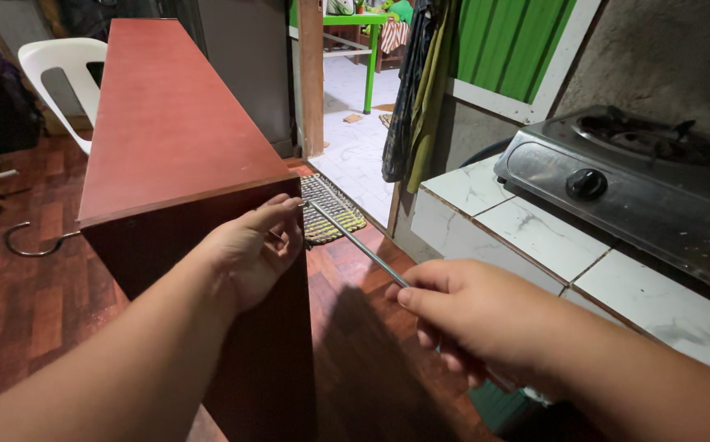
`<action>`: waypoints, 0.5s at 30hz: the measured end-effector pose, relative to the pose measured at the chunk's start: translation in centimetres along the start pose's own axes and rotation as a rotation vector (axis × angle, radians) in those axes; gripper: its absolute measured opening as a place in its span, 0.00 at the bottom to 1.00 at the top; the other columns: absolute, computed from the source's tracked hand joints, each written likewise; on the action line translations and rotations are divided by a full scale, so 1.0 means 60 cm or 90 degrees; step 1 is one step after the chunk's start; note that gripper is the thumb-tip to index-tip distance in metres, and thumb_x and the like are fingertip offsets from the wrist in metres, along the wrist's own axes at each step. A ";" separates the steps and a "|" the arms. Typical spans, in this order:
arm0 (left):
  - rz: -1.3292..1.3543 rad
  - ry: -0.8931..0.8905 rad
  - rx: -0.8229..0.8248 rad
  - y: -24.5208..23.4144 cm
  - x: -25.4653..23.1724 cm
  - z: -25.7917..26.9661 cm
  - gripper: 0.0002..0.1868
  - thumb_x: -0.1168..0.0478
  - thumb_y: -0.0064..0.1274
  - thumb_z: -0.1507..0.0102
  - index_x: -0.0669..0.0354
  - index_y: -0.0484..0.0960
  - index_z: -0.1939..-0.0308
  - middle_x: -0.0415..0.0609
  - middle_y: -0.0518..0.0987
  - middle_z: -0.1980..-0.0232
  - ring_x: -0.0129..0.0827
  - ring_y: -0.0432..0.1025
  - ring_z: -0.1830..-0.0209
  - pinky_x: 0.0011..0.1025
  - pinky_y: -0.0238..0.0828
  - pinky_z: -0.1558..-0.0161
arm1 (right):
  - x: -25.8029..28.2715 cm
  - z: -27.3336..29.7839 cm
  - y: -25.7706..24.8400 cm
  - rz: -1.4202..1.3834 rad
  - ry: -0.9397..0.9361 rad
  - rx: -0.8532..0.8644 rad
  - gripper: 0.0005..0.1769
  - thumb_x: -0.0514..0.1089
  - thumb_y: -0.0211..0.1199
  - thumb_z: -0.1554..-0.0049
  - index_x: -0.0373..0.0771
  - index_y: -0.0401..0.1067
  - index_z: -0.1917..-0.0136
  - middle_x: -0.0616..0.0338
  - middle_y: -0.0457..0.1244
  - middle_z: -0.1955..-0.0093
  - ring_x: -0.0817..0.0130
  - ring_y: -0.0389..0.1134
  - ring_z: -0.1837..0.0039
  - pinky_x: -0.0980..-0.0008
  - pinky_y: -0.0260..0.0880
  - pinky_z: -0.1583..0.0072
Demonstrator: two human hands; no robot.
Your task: The person uses a screwdriver to tighten screws into a wooden shelf unit. They work on the side panel, securing a metal hook and then fastening multiple screws along the edge of the shelf.
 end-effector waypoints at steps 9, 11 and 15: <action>-0.010 -0.013 0.027 0.006 0.000 0.006 0.09 0.64 0.61 0.40 0.54 0.81 0.56 0.39 0.79 0.62 0.20 0.72 0.66 0.17 0.74 0.61 | 0.002 0.002 -0.001 0.027 0.004 -0.002 0.15 0.53 0.55 0.37 0.43 0.74 0.46 0.62 0.58 0.71 0.72 0.57 0.75 0.71 0.55 0.74; 0.000 -0.019 0.020 0.008 0.003 0.004 0.06 0.62 0.60 0.38 0.57 0.82 0.59 0.39 0.78 0.65 0.21 0.71 0.68 0.18 0.74 0.62 | 0.000 0.001 0.000 0.027 -0.001 -0.005 0.15 0.52 0.56 0.37 0.42 0.75 0.46 0.61 0.58 0.72 0.72 0.56 0.76 0.70 0.55 0.74; 0.023 -0.031 -0.005 0.015 0.012 -0.003 0.09 0.58 0.58 0.35 0.61 0.84 0.62 0.40 0.73 0.69 0.22 0.67 0.71 0.18 0.74 0.63 | -0.005 -0.004 0.006 0.065 -0.019 -0.002 0.15 0.52 0.56 0.37 0.42 0.75 0.45 0.61 0.58 0.72 0.73 0.57 0.76 0.70 0.57 0.74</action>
Point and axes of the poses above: each hand's wrist, its own z-axis away from the middle knuckle, its own y-axis out of the palm, x = y × z, the point moved 7 cm from there along -z, towards the middle knuckle
